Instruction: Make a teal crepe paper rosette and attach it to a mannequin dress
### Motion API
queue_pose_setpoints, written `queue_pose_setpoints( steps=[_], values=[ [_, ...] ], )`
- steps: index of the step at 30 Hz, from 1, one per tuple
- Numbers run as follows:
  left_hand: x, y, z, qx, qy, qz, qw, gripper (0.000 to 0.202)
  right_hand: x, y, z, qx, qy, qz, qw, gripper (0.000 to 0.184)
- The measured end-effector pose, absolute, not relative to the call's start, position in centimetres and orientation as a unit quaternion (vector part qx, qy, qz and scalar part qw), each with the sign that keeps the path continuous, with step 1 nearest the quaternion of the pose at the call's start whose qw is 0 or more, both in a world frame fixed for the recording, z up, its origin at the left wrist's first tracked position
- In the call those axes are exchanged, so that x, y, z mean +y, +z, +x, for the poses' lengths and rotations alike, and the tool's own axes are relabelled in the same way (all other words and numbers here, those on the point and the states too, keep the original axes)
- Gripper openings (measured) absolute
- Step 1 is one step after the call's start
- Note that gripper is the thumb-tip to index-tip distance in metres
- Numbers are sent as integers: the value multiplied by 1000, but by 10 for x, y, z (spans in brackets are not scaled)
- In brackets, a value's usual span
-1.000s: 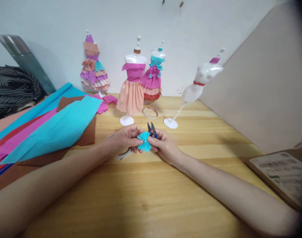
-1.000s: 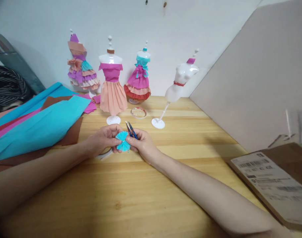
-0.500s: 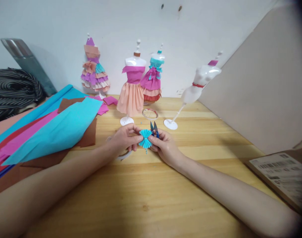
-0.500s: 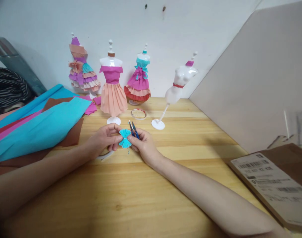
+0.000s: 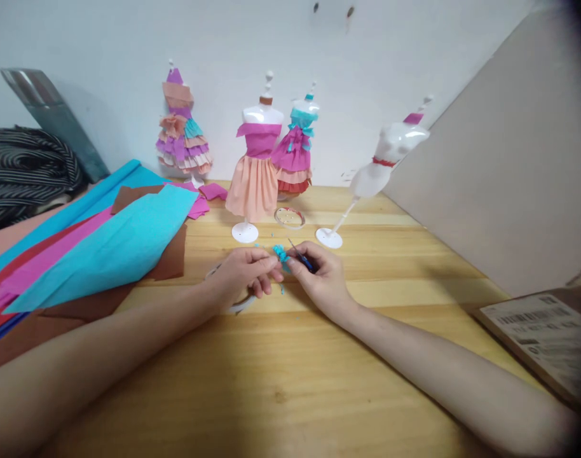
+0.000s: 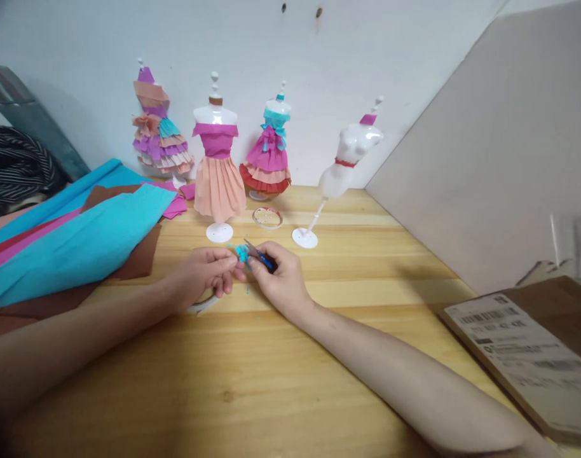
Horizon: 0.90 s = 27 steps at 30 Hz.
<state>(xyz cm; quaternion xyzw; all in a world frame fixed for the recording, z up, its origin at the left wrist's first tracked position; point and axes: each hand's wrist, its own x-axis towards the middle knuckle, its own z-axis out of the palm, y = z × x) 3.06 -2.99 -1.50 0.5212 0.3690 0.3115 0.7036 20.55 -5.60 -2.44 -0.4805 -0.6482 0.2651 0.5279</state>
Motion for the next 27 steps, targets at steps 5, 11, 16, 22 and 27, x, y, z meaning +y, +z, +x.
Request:
queue_pose_setpoints(
  steps=[5, 11, 16, 22, 27],
  values=[
    [-28, -14, 30, 334, 302, 466, 762, 50, -57, -28, 206, -706, 221, -458, 493, 6],
    [-25, -16, 31, 349, 292, 462, 761, 31, -60, -24, 205, -704, 284, -443, 477, 11],
    [-26, -15, 32, 380, 299, 454, 748, 19, -59, -26, 207, -638, 397, -424, 505, 16],
    [-30, -10, 34, 399, 302, 459, 734, 12, -55, -33, 208, -538, 466, -408, 572, 20],
    [-30, -11, 33, 390, 314, 460, 734, 12, -52, -33, 210, -542, 405, -440, 590, 21]
  ],
)
